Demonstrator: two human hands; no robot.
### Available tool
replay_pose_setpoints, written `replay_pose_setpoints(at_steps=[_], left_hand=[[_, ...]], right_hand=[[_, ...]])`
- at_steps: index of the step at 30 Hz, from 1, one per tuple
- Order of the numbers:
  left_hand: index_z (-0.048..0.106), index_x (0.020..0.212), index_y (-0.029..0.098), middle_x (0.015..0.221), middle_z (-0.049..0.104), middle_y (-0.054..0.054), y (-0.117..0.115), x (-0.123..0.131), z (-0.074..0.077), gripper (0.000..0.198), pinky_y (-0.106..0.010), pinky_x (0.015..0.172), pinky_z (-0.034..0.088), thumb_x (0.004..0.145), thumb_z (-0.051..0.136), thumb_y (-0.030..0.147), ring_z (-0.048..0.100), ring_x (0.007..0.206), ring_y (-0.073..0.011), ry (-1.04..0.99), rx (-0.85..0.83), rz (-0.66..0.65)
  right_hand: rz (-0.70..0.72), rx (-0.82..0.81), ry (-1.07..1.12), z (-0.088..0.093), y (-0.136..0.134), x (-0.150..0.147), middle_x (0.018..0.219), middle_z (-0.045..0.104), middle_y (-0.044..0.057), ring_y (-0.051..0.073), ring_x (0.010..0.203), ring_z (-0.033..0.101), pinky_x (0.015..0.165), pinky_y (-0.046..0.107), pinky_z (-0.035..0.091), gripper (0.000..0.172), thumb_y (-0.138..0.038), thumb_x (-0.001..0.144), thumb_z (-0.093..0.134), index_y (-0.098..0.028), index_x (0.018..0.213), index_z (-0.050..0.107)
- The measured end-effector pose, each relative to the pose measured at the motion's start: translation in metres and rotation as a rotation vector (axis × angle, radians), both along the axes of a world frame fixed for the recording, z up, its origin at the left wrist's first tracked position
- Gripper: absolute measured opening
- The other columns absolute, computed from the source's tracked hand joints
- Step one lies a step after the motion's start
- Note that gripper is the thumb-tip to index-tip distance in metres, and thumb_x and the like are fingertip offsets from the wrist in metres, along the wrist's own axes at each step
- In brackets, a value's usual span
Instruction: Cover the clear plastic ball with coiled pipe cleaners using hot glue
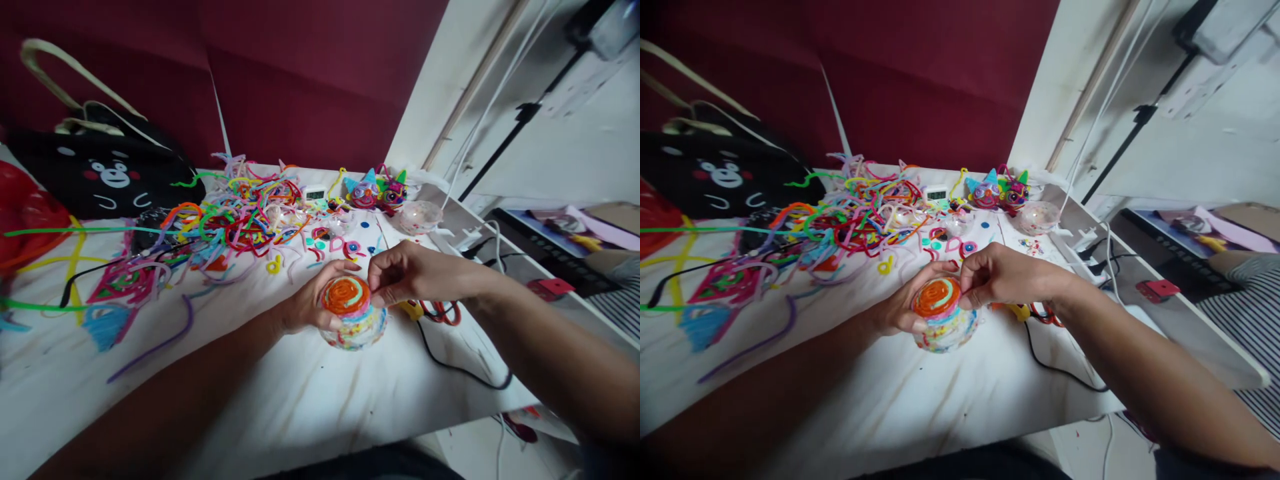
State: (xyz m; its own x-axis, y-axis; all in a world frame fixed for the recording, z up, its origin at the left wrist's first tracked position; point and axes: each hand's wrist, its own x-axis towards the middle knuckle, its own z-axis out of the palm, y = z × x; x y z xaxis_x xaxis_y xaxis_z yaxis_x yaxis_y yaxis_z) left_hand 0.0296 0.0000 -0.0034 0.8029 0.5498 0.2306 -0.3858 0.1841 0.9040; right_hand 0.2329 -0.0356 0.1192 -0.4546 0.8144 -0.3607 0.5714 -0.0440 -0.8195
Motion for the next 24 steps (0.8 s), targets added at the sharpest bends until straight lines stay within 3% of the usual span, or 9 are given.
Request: replay_pose_setpoints(at_steps=[6, 12, 15, 20, 24], left_hand=[[0.047, 0.128, 0.026, 0.112, 0.061, -0.006, -0.004, 0.0, 0.002, 0.085, -0.038, 0.089, 0.044, 0.05, 0.083, 0.024, 0.06, 0.1, -0.0225, 0.008, 0.005, -0.049], [0.044, 0.127, 0.025, 0.114, 0.06, -0.008, -0.005, -0.002, 0.011, 0.085, -0.041, 0.087, 0.045, 0.052, 0.083, 0.029, 0.06, 0.101, -0.0253, 0.014, 0.016, -0.026], [0.045, 0.122, 0.023, 0.114, 0.058, -0.009, -0.003, -0.003, 0.016, 0.079, -0.039, 0.087, 0.045, 0.053, 0.083, 0.028, 0.058, 0.102, -0.025, 0.016, 0.121, -0.004], [0.045, 0.118, 0.023, 0.116, 0.055, -0.01, 0.005, -0.006, 0.017, 0.075, -0.039, 0.087, 0.045, 0.054, 0.084, 0.03, 0.057, 0.101, -0.0241, 0.021, 0.332, 0.034], [0.05, 0.121, 0.024, 0.123, 0.049, -0.01, 0.014, -0.011, 0.017, 0.077, -0.044, 0.097, 0.041, 0.053, 0.084, 0.037, 0.051, 0.115, -0.0303, 0.053, 0.563, 0.179]], right_hand=[[-0.052, 0.006, -0.01, -0.004, -0.01, 0.001, 0.065, 0.061, -0.004, 0.01, 0.059, 0.053, 0.056, 0.022, 0.042, 0.024, -0.029, 0.066, 0.082, -0.016, 0.073, 0.063], [-0.167, 0.145, 0.054, -0.021, -0.023, 0.013, 0.082, 0.061, -0.001, 0.011, 0.068, 0.055, 0.056, 0.022, 0.043, 0.042, -0.036, 0.07, 0.082, -0.019, 0.098, 0.055], [-0.221, 0.092, 0.159, -0.026, -0.027, 0.011, 0.096, 0.063, 0.004, 0.014, 0.073, 0.059, 0.059, 0.025, 0.048, 0.05, -0.04, 0.072, 0.081, -0.02, 0.107, 0.052], [-0.281, -0.034, 0.366, -0.025, -0.029, 0.003, 0.091, 0.062, 0.001, 0.011, 0.067, 0.058, 0.059, 0.025, 0.05, 0.064, -0.042, 0.065, 0.086, -0.023, 0.112, 0.047], [-0.336, -0.007, 0.404, -0.027, -0.029, 0.003, 0.096, 0.061, 0.001, 0.011, 0.066, 0.058, 0.056, 0.025, 0.049, 0.064, -0.038, 0.063, 0.088, -0.024, 0.111, 0.049]])
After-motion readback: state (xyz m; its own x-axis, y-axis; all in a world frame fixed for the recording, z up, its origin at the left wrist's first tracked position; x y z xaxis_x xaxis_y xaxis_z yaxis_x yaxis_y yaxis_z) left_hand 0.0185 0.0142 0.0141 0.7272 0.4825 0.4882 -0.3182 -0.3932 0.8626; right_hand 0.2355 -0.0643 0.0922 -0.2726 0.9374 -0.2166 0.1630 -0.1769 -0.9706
